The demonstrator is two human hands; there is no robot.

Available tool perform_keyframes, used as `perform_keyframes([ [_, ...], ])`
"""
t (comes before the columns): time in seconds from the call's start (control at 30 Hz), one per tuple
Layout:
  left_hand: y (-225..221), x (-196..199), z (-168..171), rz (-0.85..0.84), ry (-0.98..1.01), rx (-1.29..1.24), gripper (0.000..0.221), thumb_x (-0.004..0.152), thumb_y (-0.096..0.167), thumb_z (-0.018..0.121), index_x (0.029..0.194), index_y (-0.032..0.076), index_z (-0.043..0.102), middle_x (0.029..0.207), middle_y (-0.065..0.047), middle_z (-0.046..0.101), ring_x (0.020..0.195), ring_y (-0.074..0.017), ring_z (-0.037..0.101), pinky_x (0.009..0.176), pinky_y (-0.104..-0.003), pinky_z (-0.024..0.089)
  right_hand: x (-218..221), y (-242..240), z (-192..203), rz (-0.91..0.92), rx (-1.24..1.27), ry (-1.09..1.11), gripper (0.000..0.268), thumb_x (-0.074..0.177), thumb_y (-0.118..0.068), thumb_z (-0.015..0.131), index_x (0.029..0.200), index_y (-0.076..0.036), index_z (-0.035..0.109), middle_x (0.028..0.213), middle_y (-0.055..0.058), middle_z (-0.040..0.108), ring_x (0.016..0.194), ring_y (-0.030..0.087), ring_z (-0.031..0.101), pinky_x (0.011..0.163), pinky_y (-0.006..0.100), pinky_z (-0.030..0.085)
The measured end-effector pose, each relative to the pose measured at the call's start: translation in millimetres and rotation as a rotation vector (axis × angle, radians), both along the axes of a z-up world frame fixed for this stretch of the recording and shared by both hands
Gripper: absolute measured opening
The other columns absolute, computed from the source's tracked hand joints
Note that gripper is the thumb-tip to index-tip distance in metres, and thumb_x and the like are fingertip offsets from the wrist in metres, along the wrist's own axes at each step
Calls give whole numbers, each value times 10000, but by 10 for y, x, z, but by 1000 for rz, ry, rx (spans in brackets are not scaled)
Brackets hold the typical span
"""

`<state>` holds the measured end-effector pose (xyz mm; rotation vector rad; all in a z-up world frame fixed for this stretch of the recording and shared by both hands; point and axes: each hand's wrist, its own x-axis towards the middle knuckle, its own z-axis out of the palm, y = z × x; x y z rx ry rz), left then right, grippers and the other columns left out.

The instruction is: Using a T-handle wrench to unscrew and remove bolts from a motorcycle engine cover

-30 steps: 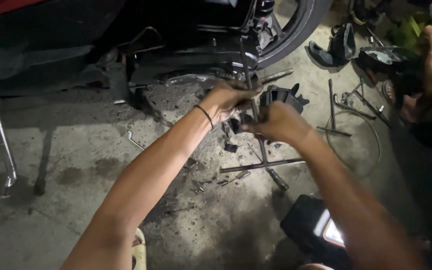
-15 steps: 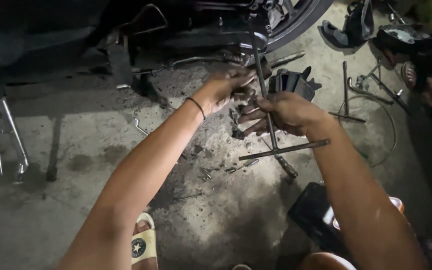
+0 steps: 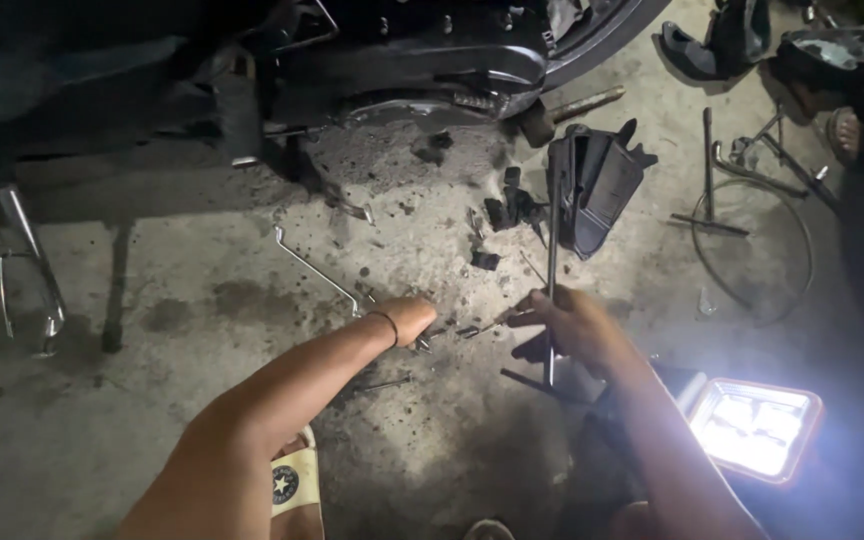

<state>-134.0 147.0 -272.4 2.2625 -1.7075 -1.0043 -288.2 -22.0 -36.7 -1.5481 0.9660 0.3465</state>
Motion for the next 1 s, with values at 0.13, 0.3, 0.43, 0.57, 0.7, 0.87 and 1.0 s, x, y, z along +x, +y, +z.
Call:
perform_keyframes([
  [0.13, -75, 162, -202, 188, 164, 0, 319, 927, 212, 498, 805, 49, 744, 824, -135, 779, 890, -304, 772, 851, -443, 618, -128, -96, -100, 12, -110, 14, 429, 1057, -295, 528, 1252, 70, 645, 1169, 280, 753, 812, 390, 786, 655, 470, 641],
  [0.3, 21, 176, -359, -21, -39, -43, 146, 898, 177, 708, 954, 43, 713, 1031, -178, 757, 1083, -338, 721, 942, -446, 598, -181, -91, -37, 43, -165, -12, 351, 1053, -263, 528, 1192, 7, 703, 1135, 251, 765, 796, 375, 789, 627, 471, 653],
  [0.43, -113, 297, -361, 82, 8, 2, 183, 932, 275, 721, 1064, 149, 742, 1080, -62, 770, 1108, -249, 721, 956, -383, 598, -200, 35, 122, 127, -273, 12, 344, 1032, -298, 540, 1181, -35, 704, 985, 200, 815, 732, 316, 802, 630, 414, 647],
  [0.57, -158, 375, 285, 737, 599, -225, 323, 885, 245, 783, 1128, 36, 743, 1065, -174, 765, 963, -305, 747, 759, -381, 612, -178, 150, 179, 190, -280, 3, 351, 1016, -296, 560, 1199, -27, 692, 1074, 210, 793, 831, 319, 801, 715, 450, 640],
  [0.7, -251, 392, 1147, 1200, 1377, -579, 376, 833, 65, 815, 1173, 21, 659, 867, -36, 748, 662, -168, 757, 452, -159, 536, -125, 347, 268, 477, -496, 225, 413, 984, -465, 576, 1192, -148, 738, 1064, 145, 806, 1080, 372, 750, 924, 498, 574],
  [0.87, -500, 754, 906, 1220, 1612, -833, 351, 894, 48, 764, 1227, 92, 663, 1040, -82, 723, 902, -313, 768, 816, -449, 661, -140, 227, -148, 436, -243, 201, 359, 999, -359, 556, 1129, -53, 691, 980, 134, 828, 696, 242, 810, 591, 342, 644],
  [1.0, -518, 820, 989, 1126, 1627, -936, 434, 917, 54, 745, 1332, 118, 634, 1115, -134, 730, 974, -295, 766, 908, -471, 649, -81, 345, -49, 411, -210, 249, 321, 984, -255, 543, 1141, -9, 675, 954, 163, 819, 647, 239, 799, 551, 347, 651],
])
